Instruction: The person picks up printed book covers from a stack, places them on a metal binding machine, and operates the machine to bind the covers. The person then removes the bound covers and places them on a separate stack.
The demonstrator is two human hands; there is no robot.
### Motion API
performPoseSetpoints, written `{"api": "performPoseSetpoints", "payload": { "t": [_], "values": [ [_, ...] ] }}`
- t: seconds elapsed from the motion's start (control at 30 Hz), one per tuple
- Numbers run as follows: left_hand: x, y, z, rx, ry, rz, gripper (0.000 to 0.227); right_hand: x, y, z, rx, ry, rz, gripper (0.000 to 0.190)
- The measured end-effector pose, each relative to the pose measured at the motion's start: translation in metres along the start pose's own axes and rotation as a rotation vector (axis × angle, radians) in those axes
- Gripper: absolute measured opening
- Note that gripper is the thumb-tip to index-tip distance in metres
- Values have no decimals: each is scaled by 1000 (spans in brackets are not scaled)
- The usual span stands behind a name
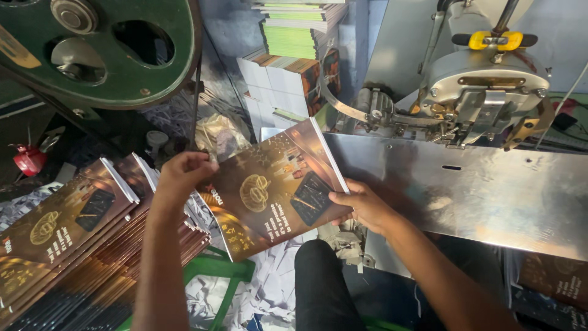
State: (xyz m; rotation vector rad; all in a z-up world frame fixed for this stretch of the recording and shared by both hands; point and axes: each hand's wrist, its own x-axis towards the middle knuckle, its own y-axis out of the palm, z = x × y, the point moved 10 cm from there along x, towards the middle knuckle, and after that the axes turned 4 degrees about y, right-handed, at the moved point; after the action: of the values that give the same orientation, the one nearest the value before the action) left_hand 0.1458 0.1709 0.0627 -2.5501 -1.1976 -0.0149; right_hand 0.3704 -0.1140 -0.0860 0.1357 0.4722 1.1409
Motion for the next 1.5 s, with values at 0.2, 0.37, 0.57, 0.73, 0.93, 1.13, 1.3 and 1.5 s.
{"api": "performPoseSetpoints", "payload": {
  "t": [0.2, 0.37, 0.57, 0.73, 0.93, 1.13, 1.3, 1.5],
  "values": [
    [-10, -7, 53, -249, -183, 108, 38, -2, -3, 2, 3, -9, 4, 50],
    [-40, 7, 86, -128, -329, 110, 35, 0, -10, 4, 48, -3, -40, 49],
    [-83, 50, 96, -407, -364, 104, 32, 4, -10, 10, 112, -22, -52, 46],
    [-84, 57, 107, -545, -172, 9, 24, 5, -1, 19, 81, -22, -23, 50],
    [-85, 46, 112, -631, -65, -82, 20, -5, 17, 33, 13, -100, -38, 76],
    [-83, 21, 103, -697, -59, -163, 24, -41, 48, 86, -680, -676, -11, 63],
    [-70, -13, 82, -558, -36, -197, 20, -62, 68, 92, -1154, -889, -85, 32],
    [-53, -34, 50, -584, -218, -115, 33, -54, 86, 90, -787, -654, 138, 22]
  ]
}}
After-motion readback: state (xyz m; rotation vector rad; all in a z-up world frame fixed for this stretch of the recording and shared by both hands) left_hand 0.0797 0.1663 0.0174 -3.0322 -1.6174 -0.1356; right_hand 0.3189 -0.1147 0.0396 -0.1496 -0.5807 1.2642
